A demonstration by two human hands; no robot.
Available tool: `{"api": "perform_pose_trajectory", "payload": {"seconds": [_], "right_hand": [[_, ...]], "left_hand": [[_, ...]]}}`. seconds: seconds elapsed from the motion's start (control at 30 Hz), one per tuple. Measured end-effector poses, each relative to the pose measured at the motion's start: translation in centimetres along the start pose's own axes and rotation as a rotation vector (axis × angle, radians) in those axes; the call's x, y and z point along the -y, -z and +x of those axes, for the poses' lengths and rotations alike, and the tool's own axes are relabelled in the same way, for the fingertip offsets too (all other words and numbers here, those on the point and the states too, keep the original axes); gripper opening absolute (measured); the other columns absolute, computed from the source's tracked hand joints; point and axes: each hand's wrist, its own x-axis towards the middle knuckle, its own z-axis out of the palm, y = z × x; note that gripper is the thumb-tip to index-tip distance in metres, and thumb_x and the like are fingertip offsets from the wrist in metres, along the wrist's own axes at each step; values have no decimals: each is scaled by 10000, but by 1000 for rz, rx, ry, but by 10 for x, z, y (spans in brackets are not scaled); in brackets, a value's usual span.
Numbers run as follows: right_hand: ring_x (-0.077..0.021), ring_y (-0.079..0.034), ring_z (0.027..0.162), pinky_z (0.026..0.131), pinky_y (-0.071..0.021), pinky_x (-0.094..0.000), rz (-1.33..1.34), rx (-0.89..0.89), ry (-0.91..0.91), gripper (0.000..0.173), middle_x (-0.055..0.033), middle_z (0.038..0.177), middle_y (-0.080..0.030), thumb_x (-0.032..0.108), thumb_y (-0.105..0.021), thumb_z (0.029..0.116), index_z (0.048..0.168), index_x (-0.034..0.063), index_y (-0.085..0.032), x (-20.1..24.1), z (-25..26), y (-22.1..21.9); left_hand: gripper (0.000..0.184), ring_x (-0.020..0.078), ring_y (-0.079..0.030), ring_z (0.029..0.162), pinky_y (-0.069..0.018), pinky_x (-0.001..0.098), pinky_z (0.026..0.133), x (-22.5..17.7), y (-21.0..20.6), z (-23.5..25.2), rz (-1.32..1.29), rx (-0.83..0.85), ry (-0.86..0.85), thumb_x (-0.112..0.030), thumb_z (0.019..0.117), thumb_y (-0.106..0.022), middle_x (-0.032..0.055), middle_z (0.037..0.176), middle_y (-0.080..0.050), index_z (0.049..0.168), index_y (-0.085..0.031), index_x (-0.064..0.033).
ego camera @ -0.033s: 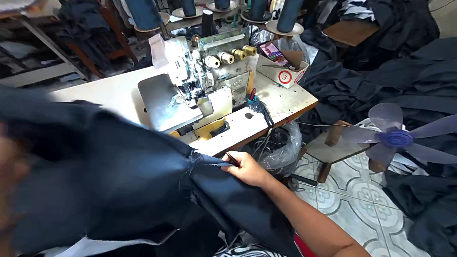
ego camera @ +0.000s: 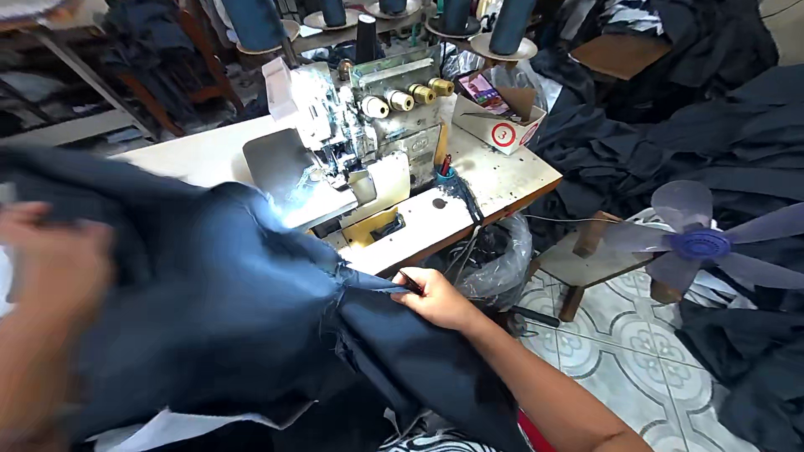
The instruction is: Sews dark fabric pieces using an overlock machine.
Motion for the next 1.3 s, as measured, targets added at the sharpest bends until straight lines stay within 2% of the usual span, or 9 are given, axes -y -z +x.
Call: {"api": "perform_pose_trajectory", "payload": {"seconds": [0.07, 0.2, 0.3, 0.43, 0.6, 0.77, 0.93, 1.13, 1.3], "right_hand": [[-8, -560, 773, 727, -467, -188, -43, 22, -32, 163, -36, 857, -648, 137, -634, 955, 981, -15, -690, -10, -3, 4], [-97, -606, 825, 774, -495, -271, -238, 137, -95, 187, -94, 904, -677, 147, -626, 969, 1004, -18, -706, -19, -9, 21], [-157, -675, 919, 864, -543, -366, -295, 150, -123, 272, -120, 999, -725, 237, -642, 990, 1110, 8, -728, -13, -2, 21], [-44, -617, 751, 715, -526, -263, -140, 35, -143, 293, -17, 923, -710, 312, -666, 988, 1161, 84, -727, -2, 10, -1], [-12, -485, 497, 489, -437, -191, 4, -98, -125, 142, 26, 666, -590, 171, -648, 999, 1003, 51, -724, -10, 16, -23], [-87, -618, 663, 618, -534, -266, -166, -202, 57, 304, -52, 850, -709, 181, -818, 860, 1104, 25, -725, 1, 23, -31], [-209, -694, 729, 679, -587, -407, -429, -199, 147, 95, -106, 828, -711, 35, -685, 906, 985, 8, -730, -3, 23, -39], [-37, -478, 493, 488, -449, -197, 179, -53, -200, 67, 12, 682, -498, 86, -491, 1016, 1017, 51, -548, -21, -7, -35], [-111, -639, 810, 744, -551, -315, 28, -158, -129, 427, -69, 904, -652, 290, -759, 883, 1145, 6, -579, -17, -3, -47]], "left_hand": [[750, 615, -414, 1358, -371, 766, 1039, -2, -47, -43, 143, 279, -135, -351, 1044, -508, 398, 1542, -334, 1599, -187, 38], [874, 557, -262, 1483, -153, 806, 1117, 21, -106, -80, 304, 285, -222, -760, 931, -374, 240, 1611, -368, 1503, -525, -116], [543, 511, -448, 1389, -323, 710, 1119, 13, -108, -84, 233, 175, -304, -417, 1003, -589, 293, 1463, -519, 1345, -633, 3], [242, 300, -691, 1113, -571, 469, 956, -34, -134, -100, 63, 246, -640, -22, 983, -547, 148, 1170, -714, 1132, -739, -22], [265, 317, -610, 1219, -487, 480, 1044, -48, -147, -97, -34, 390, -638, -153, 939, -662, 155, 1296, -650, 1186, -740, -95], [312, 360, -558, 1276, -453, 506, 1071, -56, -147, -94, -1, 396, -628, -140, 908, -707, 195, 1359, -598, 1215, -721, -85], [320, 423, -433, 1426, -313, 677, 1140, -63, -149, -104, 65, 432, -525, -114, 992, -528, 197, 1467, -540, 1224, -737, -182], [206, 459, -451, 1409, -328, 733, 1097, -63, -154, -125, 104, 398, -581, -142, 985, -583, 216, 1454, -547, 1132, -724, -115], [142, 467, -386, 1453, -300, 760, 1093, -73, -162, -130, 162, 433, -584, -136, 977, -610, 191, 1490, -525, 1061, -718, -97]]}}
